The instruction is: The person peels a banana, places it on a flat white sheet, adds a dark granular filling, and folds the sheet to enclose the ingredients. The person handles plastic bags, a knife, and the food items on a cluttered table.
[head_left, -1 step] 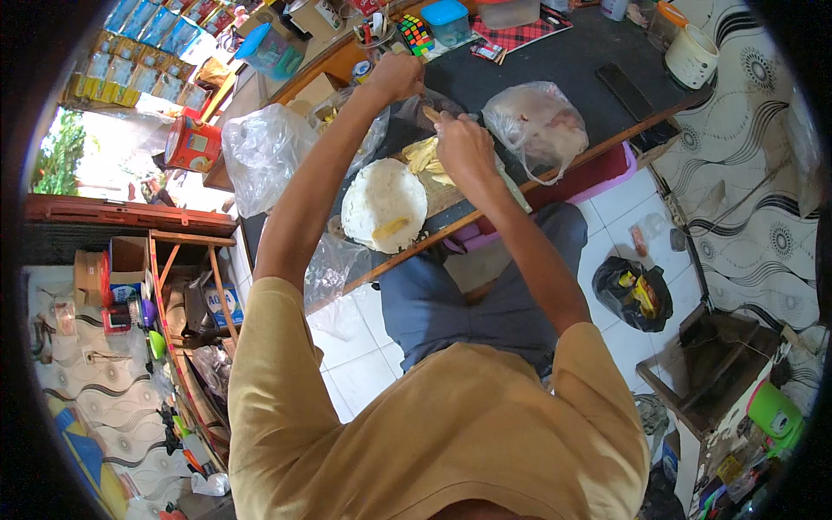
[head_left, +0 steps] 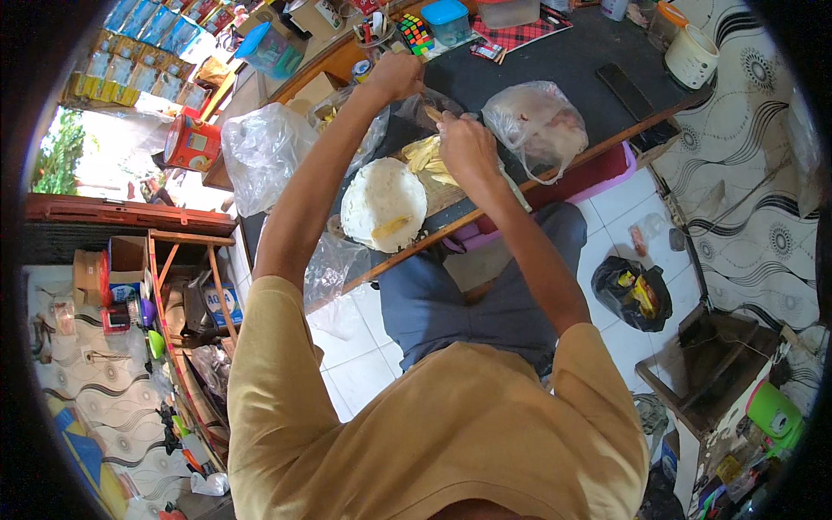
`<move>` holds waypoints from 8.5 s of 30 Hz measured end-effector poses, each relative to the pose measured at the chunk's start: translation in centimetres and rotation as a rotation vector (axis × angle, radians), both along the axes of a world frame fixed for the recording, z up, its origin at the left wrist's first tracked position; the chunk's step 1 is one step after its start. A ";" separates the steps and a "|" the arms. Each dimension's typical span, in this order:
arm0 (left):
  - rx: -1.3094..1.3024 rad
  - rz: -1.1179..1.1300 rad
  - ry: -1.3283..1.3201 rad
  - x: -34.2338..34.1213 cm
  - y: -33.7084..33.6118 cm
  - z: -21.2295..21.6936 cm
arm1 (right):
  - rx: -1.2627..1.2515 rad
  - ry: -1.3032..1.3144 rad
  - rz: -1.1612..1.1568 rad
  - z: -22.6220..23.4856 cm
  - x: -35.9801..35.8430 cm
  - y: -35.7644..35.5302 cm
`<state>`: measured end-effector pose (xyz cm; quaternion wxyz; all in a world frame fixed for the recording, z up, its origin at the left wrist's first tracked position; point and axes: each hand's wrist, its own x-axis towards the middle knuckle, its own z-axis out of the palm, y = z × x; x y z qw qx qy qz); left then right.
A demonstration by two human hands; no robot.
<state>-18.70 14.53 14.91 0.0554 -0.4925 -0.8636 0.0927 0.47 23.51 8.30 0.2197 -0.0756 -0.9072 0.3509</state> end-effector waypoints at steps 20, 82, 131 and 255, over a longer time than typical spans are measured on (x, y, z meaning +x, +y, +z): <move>0.151 -0.122 -0.061 1.4 -3.5 -1.0 | -0.911 0.046 0.074 -4.4 -1.7 -0.2; 0.615 0.092 -0.316 0.8 -6.0 -5.3 | -0.673 0.352 -0.148 -6.6 -1.4 -3.5; 0.704 0.113 -0.285 1.4 -8.5 -6.1 | -0.622 0.216 0.014 -7.1 -5.0 -0.8; 1.236 0.481 -1.117 3.2 -15.4 -7.2 | 0.392 -0.168 -0.547 -13.8 2.8 24.8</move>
